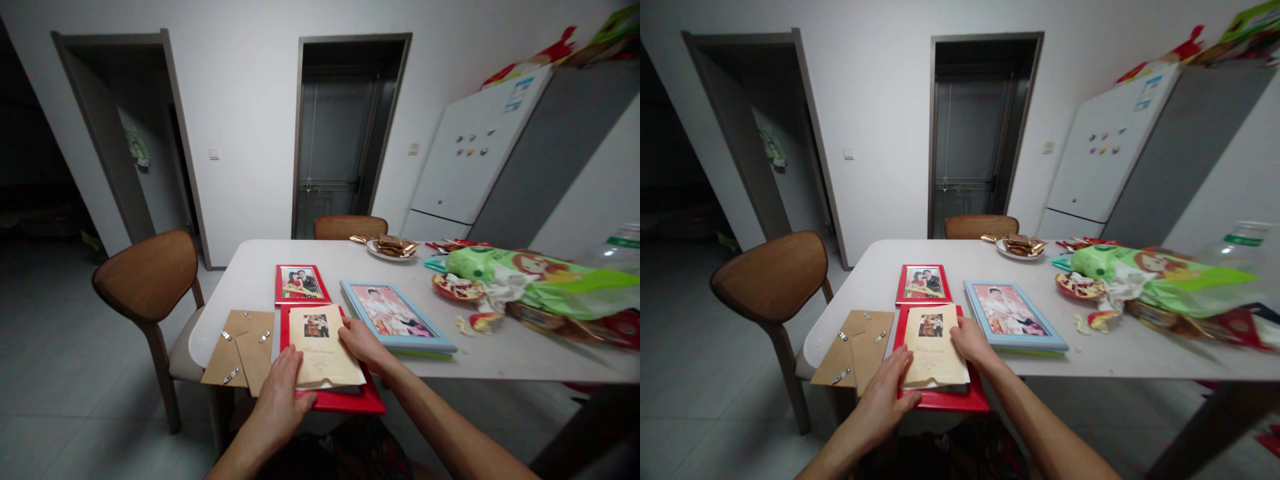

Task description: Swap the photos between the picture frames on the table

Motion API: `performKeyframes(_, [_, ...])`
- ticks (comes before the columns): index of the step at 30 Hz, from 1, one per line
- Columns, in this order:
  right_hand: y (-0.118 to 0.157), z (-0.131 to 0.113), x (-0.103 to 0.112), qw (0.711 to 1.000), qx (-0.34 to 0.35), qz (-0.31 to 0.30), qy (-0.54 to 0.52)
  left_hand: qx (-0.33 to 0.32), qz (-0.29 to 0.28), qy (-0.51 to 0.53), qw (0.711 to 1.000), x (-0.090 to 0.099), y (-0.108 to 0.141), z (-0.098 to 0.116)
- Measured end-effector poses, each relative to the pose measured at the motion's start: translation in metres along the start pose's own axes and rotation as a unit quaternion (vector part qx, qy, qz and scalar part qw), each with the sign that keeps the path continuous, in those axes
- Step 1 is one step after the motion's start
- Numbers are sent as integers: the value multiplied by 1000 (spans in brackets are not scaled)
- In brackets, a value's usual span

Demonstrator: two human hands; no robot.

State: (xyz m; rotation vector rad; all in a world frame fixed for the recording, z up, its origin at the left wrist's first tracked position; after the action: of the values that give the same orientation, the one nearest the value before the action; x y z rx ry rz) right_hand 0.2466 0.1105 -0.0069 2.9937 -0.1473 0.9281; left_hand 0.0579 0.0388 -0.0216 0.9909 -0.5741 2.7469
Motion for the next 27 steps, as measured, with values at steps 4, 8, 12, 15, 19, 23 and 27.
performKeyframes(4, [2, 2, -1, 1000, -10, -11, -25, 4, -30, -21, 999, 0, 0, 4])
performKeyframes(8, [2, -2, 1, 996, 7, -6, 90, 7, -64, -58, 996, -1, 0, 10])
performKeyframes(12, [2, -4, 1, 977, 29, 4, 211, 14, -107, -106, 988, -1, -1, 16])
performKeyframes(15, [3, -1, -1, 959, 16, 10, 284, 24, -121, -129, 984, 0, -2, 18])
performKeyframes(19, [4, 0, -5, 935, -7, 14, 355, 26, -127, -135, 982, -3, -2, 18])
performKeyframes(23, [5, -5, -8, 920, 6, 21, 391, 9, -117, -107, 987, 8, 2, 12])
performKeyframes(27, [8, -8, -10, 913, 20, 21, 406, 11, -112, -116, 987, 43, 11, -10])
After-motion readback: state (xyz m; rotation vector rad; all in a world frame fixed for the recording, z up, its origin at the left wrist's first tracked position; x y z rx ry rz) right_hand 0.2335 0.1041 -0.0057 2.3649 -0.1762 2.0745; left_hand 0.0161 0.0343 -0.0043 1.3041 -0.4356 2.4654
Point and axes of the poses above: each hand's wrist, its own y-axis away from the middle knuckle, its own x-axis out of the back of the hand, z = x × y, the point moved 4 cm from there along -y, towards the middle knuckle, and after that the axes turned 1 degree about -y, right-handed, at the moved point
